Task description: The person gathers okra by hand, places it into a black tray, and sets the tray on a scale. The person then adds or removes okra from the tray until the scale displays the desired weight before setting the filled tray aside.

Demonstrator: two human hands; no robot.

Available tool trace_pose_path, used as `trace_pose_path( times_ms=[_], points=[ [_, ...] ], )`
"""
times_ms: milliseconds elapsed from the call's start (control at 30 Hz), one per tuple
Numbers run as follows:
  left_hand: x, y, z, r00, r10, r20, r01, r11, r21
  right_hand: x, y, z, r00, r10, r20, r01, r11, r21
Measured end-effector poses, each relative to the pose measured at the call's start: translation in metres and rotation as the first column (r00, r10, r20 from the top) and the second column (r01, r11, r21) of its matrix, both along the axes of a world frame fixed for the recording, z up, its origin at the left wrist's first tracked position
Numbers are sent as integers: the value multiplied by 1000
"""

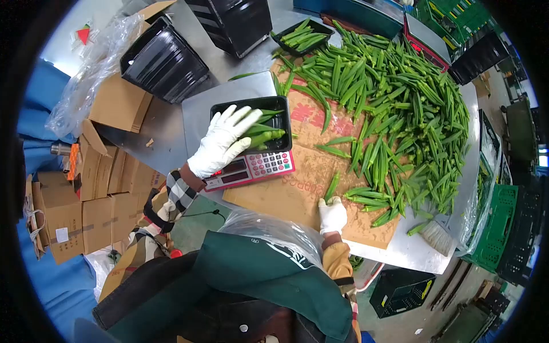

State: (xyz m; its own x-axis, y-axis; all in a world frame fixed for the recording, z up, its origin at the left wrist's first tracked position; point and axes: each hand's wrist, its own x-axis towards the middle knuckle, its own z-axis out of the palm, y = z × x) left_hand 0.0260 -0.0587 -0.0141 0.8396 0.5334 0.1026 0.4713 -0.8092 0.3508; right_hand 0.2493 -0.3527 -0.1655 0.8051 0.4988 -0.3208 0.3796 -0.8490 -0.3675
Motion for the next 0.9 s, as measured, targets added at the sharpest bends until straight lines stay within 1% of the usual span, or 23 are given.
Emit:
trace_pose_path(
  times_ms=[33,67,100,133,167,233,300,367,433,467,500,567,600,633,667,700,733,767,833,900],
  points=[
    [-1,2,8,991,84,104,-81,996,-31,1,-1,2,1000,-14,-12,15,997,72],
    [-8,7,6,960,162,230,-154,987,-52,3,-3,0,997,-38,-68,53,972,230],
    [-15,11,3,906,238,350,-224,971,-83,4,-3,-2,991,-50,-127,95,920,379],
    [-16,11,11,824,393,409,-350,920,-178,4,7,18,973,-23,-229,128,881,456],
    [-23,20,0,730,499,466,-349,860,-374,4,20,35,984,42,-176,58,848,527],
    [-36,25,-12,693,551,465,-422,833,-358,7,51,68,987,154,-51,-84,756,649],
    [-36,20,-18,683,582,442,-423,808,-411,2,88,113,964,266,6,-196,698,689],
    [-35,11,-14,690,604,399,-435,787,-438,-1,121,137,886,352,304,-461,581,671],
    [-31,4,0,706,622,338,-466,768,-440,-8,137,160,898,354,263,-430,577,694],
    [-32,2,4,703,628,335,-477,765,-432,-9,143,165,901,358,243,-418,572,706],
    [-36,5,1,692,625,362,-475,771,-424,-8,141,162,902,351,252,-422,590,689],
    [-49,12,-12,664,624,411,-476,777,-412,-2,120,135,900,343,267,-431,627,649],
    [-54,16,-14,617,661,428,-472,745,-470,5,105,99,923,358,139,-353,649,674],
    [-60,20,-14,598,676,431,-474,732,-490,7,88,76,934,355,-34,-241,698,674],
    [-66,24,-13,580,691,431,-476,717,-510,6,71,57,931,324,-167,-146,752,643],
    [-71,27,-12,562,707,430,-477,701,-530,3,55,54,908,291,-301,-69,812,579],
    [-72,29,-10,537,719,441,-472,689,-550,0,38,40,920,259,-294,-75,853,517],
    [-76,33,-13,533,706,467,-468,705,-532,-1,23,26,934,233,-270,-120,918,377],
    [-82,42,-19,523,683,511,-455,730,-510,-4,-19,-31,946,159,-283,-57,939,339],
    [-80,42,-10,560,690,458,-522,724,-452,-10,-33,-31,917,123,-380,59,899,434]
  ],
)
